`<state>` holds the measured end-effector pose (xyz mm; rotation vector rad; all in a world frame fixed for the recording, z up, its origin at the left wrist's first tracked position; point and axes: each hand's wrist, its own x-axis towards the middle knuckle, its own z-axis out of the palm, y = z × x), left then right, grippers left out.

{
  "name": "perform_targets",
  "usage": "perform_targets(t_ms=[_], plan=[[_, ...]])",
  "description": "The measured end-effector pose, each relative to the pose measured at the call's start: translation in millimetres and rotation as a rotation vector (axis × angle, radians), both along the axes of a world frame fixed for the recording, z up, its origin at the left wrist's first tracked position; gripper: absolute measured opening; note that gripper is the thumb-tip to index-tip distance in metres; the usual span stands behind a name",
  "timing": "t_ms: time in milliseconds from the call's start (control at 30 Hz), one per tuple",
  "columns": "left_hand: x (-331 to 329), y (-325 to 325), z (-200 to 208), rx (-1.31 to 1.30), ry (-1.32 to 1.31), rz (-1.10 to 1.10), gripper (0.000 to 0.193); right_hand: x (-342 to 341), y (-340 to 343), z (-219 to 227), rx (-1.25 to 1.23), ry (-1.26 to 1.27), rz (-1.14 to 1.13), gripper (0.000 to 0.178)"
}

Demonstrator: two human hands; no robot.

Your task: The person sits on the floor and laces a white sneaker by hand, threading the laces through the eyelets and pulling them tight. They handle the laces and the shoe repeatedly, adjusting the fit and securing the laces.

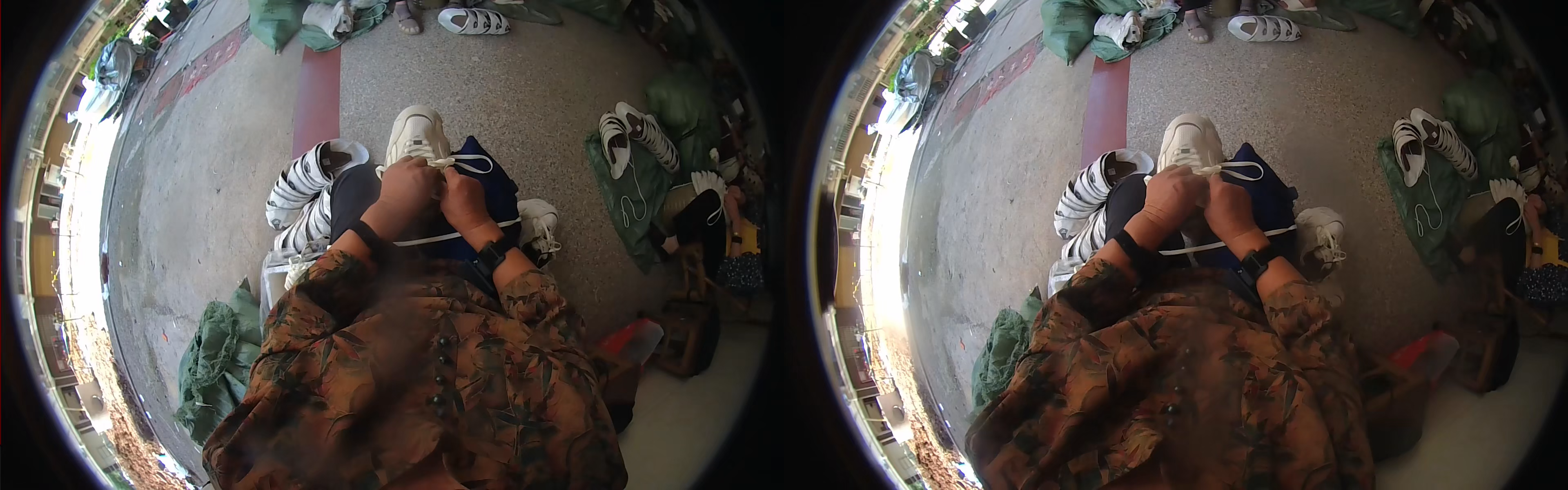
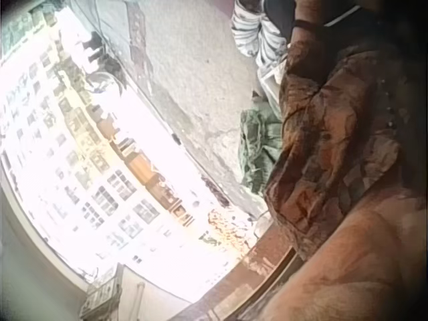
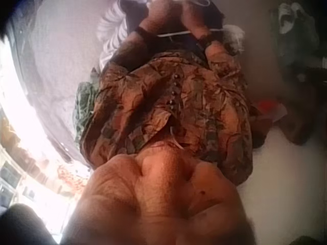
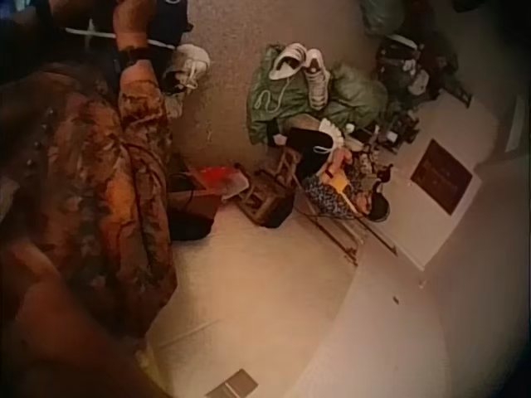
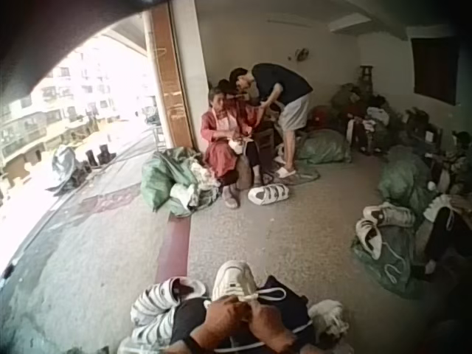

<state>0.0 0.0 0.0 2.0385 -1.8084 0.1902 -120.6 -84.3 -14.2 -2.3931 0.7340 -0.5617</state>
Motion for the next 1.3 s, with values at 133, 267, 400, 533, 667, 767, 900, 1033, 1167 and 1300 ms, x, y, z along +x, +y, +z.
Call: perform_targets(t_ms=[133, 267, 400, 533, 667, 767, 900, 1033, 1167, 1300], plan=[[-6, -9, -4, -0.007, 0.013, 0.042, 0.005, -1, -4, 6, 0.003, -0.024, -0.011, 0.014], [-10, -9, 8, 0.163, -0.080, 0.028, 0.009, 1, -5, 3, -0.014, -0.033, -0.023, 0.015], [-12, 25, 56, 0.590, 0.029, -0.071, 0.016, 2, -7, -5, -0.053, 0.043, -0.043, 0.017], [15, 64, 66, 0.687, 0.262, -0.114, 0.018, 2, -6, 1, -0.088, 0.061, -0.013, 0.016], [48, 71, 67, 0.066, 0.936, -0.067, 0.012, 9, 12, 42, -0.107, -0.079, 0.059, 0.014], [62, 49, 57, -0.122, 1.346, 0.231, 0.015, 19, 42, 101, -0.304, -0.456, 0.419, 0.030], [57, 40, 54, -0.331, 2.121, 0.093, 0.012, 14, 76, 128, -0.393, -0.430, 0.822, 0.051], [62, 40, 37, -0.544, 2.305, 0.097, 0.015, 4, 94, 102, -0.004, -0.240, 0.817, 0.065], [60, 36, 36, -0.610, 2.235, 0.167, 0.015, 13, 106, 101, 0.410, -0.154, 0.725, 0.056], [52, 36, 40, -0.521, 1.588, 0.424, 0.020, 20, 108, 95, 0.536, -0.150, 0.644, 0.037]])
